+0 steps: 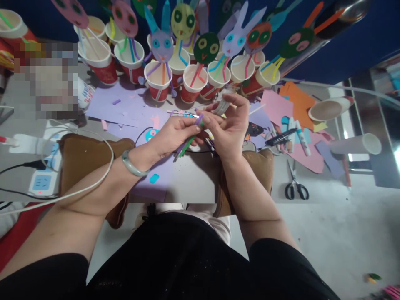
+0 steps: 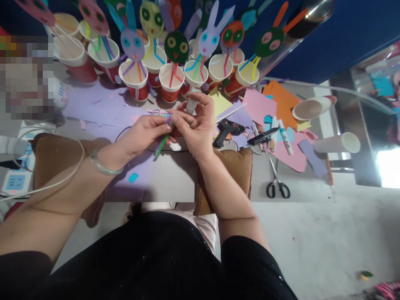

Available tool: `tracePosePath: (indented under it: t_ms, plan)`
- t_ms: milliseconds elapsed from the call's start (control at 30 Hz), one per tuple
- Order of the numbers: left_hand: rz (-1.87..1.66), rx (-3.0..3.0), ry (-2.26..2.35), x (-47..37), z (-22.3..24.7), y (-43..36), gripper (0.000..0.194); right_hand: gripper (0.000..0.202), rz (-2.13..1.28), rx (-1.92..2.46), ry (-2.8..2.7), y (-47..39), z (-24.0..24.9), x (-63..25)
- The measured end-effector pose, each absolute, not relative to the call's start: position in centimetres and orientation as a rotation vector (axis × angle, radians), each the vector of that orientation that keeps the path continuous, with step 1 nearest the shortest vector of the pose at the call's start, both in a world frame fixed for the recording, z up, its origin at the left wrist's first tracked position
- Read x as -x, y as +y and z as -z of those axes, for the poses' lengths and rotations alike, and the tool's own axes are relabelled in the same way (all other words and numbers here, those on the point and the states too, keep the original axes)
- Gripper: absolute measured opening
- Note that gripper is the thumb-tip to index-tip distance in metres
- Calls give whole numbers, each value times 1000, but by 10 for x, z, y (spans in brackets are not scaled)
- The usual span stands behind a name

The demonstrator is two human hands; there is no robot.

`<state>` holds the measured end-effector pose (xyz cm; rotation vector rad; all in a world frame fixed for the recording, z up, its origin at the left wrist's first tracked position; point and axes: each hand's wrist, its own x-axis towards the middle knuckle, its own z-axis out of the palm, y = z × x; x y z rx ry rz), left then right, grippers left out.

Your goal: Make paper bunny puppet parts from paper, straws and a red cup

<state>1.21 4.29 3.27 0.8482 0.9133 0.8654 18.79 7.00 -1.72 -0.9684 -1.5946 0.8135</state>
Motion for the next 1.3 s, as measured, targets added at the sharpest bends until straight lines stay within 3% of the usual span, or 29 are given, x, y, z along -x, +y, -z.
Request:
tracePosePath:
  t_ms: [200, 533, 1033, 1300]
  plan:
    - [-942, -823, 951, -2, -35, 51, 9, 40, -753, 991, -1586, 75, 6, -199]
    - [-988, -950, 934, 3, -28, 53, 22, 41, -705, 1099, -1706, 57, -17, -190]
    - [-1010, -1223, 913, 2, -21, 53, 22, 44, -659, 1130, -1853, 52, -21, -189]
    - [-979, -1234, 943, 1, -23, 52, 32, 39, -549, 1119, -1921, 49, -24, -190]
